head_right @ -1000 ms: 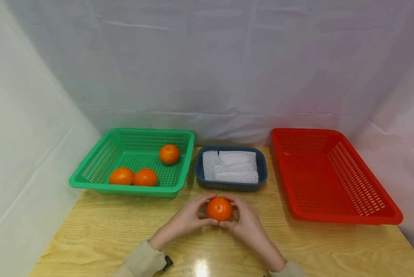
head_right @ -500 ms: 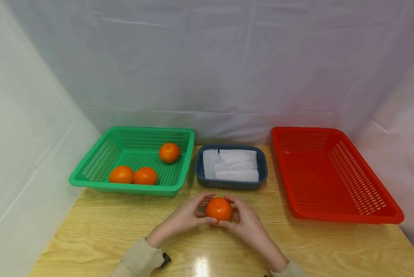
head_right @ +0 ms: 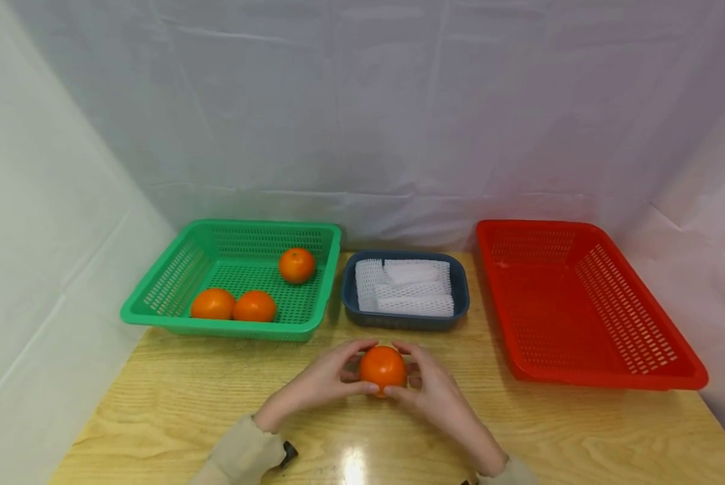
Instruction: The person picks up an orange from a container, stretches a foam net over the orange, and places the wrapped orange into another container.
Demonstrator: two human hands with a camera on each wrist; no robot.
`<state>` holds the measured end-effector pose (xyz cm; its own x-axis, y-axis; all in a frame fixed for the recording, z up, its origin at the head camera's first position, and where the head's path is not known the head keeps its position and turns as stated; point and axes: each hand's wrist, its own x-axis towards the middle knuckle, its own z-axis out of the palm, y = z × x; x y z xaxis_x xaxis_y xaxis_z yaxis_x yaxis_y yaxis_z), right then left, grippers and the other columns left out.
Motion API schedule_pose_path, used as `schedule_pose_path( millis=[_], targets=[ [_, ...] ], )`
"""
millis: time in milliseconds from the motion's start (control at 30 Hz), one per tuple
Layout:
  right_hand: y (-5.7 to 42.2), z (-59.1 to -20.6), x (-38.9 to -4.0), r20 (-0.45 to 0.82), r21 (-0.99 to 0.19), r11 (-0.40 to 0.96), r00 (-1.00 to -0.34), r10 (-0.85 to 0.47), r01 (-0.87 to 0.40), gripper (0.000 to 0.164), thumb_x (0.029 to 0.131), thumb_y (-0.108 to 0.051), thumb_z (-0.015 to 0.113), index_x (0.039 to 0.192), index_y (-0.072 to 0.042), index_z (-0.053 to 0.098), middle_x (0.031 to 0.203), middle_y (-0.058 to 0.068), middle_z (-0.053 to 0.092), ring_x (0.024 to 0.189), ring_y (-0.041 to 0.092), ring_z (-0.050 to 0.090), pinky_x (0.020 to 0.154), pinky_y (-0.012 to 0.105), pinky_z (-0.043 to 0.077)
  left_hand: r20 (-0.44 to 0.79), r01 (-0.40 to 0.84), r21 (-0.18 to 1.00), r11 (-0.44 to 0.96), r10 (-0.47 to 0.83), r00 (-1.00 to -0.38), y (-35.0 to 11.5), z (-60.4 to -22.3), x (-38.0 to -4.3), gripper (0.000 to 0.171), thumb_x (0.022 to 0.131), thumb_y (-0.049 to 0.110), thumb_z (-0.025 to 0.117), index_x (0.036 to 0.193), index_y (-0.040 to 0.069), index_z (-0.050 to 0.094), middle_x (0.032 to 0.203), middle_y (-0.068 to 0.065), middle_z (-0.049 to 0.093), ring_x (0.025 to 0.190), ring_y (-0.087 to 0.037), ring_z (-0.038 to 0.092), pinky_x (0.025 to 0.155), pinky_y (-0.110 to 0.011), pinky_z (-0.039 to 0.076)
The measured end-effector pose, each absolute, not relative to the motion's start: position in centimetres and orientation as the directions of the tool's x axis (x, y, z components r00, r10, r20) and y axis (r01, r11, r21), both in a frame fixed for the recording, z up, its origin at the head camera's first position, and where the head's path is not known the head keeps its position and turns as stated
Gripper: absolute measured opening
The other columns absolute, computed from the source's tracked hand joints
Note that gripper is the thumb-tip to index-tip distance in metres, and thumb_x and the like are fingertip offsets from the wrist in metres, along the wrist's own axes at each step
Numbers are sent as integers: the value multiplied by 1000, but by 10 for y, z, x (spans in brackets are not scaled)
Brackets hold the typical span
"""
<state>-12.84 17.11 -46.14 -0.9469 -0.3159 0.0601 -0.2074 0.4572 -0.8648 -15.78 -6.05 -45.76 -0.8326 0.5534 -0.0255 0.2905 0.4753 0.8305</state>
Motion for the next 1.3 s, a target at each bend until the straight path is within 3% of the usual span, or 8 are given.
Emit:
schedule_pose_path(
  millis=[267,400,533,633,833,1067,1300],
  targets=[
    [175,-459,-130,119,-859,432,-927,-356,-276,64,87,-13,81,142,-1,52,137,27,55,111,38,65,90,46,57,-11,310,823,476,559,-829,-61,-457,-158,70,90,32,79,148,9,49,147,-10,52,123,-24,59,86,-20,55],
    [177,-456,-134,144,-856,431,-931,-335,-287,57,90,-12,78,140,0,54,137,28,56,111,39,65,88,49,57,-10,318,815,485,560,-828,-61,-456,-159,69,90,33,78,148,9,49,145,-9,54,121,-23,59,86,-20,55],
    [180,-451,-143,246,-829,444,-935,-256,-340,43,92,-7,74,133,-1,60,130,22,60,108,40,66,87,49,57,-17,315,808,497,555,-832,-60,-455,-159,71,90,35,78,148,9,49,144,-9,54,121,-23,59,86,-20,54],
    [184,-443,-153,387,-746,513,-904,-185,-424,33,92,-3,73,125,-3,66,123,16,64,104,36,66,84,47,58,-25,309,807,503,552,-834,-59,-454,-158,72,90,36,79,149,9,48,145,-9,54,121,-23,59,86,-21,55],
    [192,-431,-179,635,-418,749,-755,-165,-515,33,82,-2,83,112,-6,71,115,12,68,103,31,65,84,48,57,-33,305,801,516,547,-837,-59,-454,-158,71,90,37,78,149,10,48,144,-9,55,118,-22,61,85,-21,55],
    [193,-437,-205,578,-292,831,-780,-240,-473,29,80,-8,86,106,-6,73,106,12,71,98,36,64,86,49,54,-32,310,797,519,547,-836,-60,-456,-158,70,92,36,77,149,9,48,144,-10,55,116,-22,61,84,-21,55],
    [191,-442,-215,590,-242,841,-762,-269,-484,27,78,-6,87,101,-5,75,99,12,72,86,36,63,76,47,53,-19,324,794,514,554,-832,-59,-456,-158,70,91,35,77,149,8,48,145,-10,54,115,-22,62,83,-20,55]
  ],
)
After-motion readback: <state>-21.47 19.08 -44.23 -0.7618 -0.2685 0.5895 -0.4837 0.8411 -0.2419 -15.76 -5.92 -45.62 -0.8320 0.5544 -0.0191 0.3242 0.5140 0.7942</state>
